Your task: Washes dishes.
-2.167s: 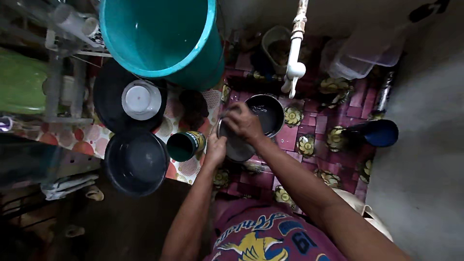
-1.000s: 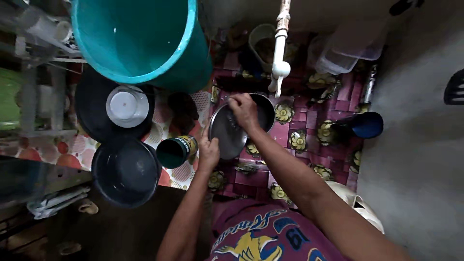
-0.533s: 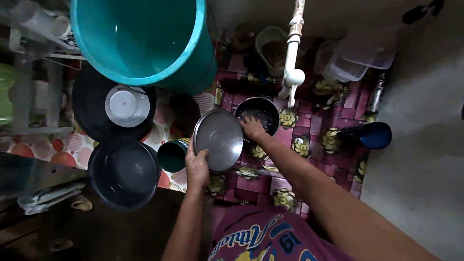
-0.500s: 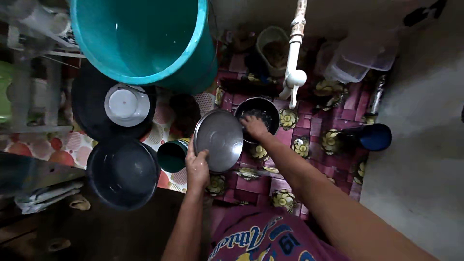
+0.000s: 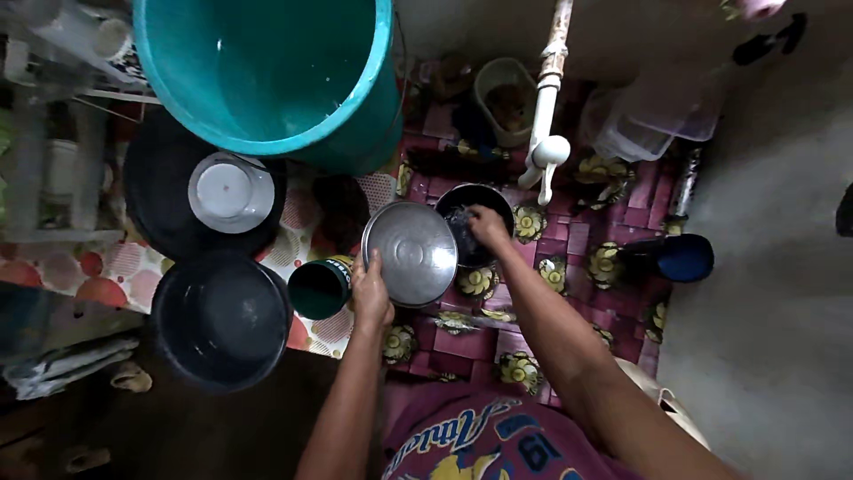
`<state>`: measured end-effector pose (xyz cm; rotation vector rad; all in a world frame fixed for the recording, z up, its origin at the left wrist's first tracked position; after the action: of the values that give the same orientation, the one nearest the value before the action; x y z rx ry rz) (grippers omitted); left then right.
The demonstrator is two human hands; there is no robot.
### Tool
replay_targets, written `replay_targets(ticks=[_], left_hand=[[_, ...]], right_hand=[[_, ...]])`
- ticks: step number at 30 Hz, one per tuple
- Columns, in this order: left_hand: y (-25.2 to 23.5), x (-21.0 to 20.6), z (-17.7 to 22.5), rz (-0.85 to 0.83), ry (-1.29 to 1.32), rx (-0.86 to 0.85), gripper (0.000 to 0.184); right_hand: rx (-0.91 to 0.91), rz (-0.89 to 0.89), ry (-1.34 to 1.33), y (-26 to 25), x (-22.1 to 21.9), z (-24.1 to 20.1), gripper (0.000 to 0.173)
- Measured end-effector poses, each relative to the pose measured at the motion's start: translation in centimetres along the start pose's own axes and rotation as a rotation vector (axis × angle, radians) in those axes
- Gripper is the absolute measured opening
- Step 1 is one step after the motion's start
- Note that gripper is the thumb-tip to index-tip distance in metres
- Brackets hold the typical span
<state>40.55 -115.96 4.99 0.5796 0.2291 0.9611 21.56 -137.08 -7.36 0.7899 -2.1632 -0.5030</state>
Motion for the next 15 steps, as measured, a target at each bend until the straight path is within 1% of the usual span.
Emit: replay_targets(ticks=[2, 3, 4, 5, 6, 7, 8, 9, 10, 11, 12, 13, 14, 15], left_hand=[[-0.1, -1.1, -0.2, -0.008, -0.008, 0.008, 0.045], [-0.1, -2.0, -0.4, -0.029, -0.004, 0.014, 0.045], [0.1, -3.1, -0.4, -0.055, 0.009, 0.016, 0.046], [0.1, -4.3, -0.3, -0.079, 0.031, 0.016, 0.047], [-0.2, -5.3, 0.0, -0.084, 0.055, 0.007, 0.046], [-0.7, -5.6, 0.3, -0.084, 0.063, -0.001, 0.047], [-1.4, -5.2, 0.7, -0.081, 0.062, -0.009, 0.048], [-1.9, -4.6, 1.0, -0.087, 0.058, -0.013, 0.050], [-2.0, -4.2, 1.3, -0.095, 0.060, -0.013, 0.051], [-1.7, -4.0, 1.1, -0.101, 0.052, -0.003, 0.051], [-1.0, -4.3, 0.7, -0.105, 0.038, 0.012, 0.050], [-0.3, -4.9, 0.0, -0.113, 0.031, 0.027, 0.049], [0.3, -5.7, -0.5, -0.125, 0.037, 0.039, 0.048], [0.5, -6.3, -0.7, -0.139, 0.057, 0.041, 0.048]], right_hand=[[0.131, 0.117, -0.148, 2.0, 3.6, -4.5, 0.032], [0.211, 0.151, -0.174, 3.4, 4.1, -7.0, 0.034], [0.314, 0.180, -0.164, 4.8, 3.3, -9.3, 0.037], [0.437, 0.191, -0.123, 6.3, 1.5, -11.2, 0.040], [0.573, 0.164, -0.054, 8.0, -1.0, -12.4, 0.042], [0.679, 0.121, 0.041, 9.6, -3.3, -13.0, 0.043], [0.749, 0.055, 0.122, 11.0, -4.7, -12.8, 0.043], [0.774, 0.020, 0.205, 11.4, -5.0, -11.8, 0.040], [0.758, 0.051, 0.273, 10.6, -4.2, -10.3, 0.038], [0.712, 0.124, 0.295, 9.3, -2.9, -8.9, 0.038], [0.665, 0.213, 0.293, 8.0, -1.6, -8.1, 0.042], [0.625, 0.280, 0.271, 7.4, -0.7, -8.3, 0.048], [0.614, 0.314, 0.232, 7.7, -0.9, -9.5, 0.053], [0.648, 0.302, 0.182, 8.5, -1.9, -10.9, 0.055]])
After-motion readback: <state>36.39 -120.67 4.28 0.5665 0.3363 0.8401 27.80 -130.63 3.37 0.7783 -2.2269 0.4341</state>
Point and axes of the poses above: each hand's wrist, its own y-axis away from the middle knuckle, its own x-axis out of the back of the hand, z = x × y, the point moved 7 cm from there along -y, towards the middle knuckle, and after that the axes turned 1 degree about y, right-handed, at the moved point
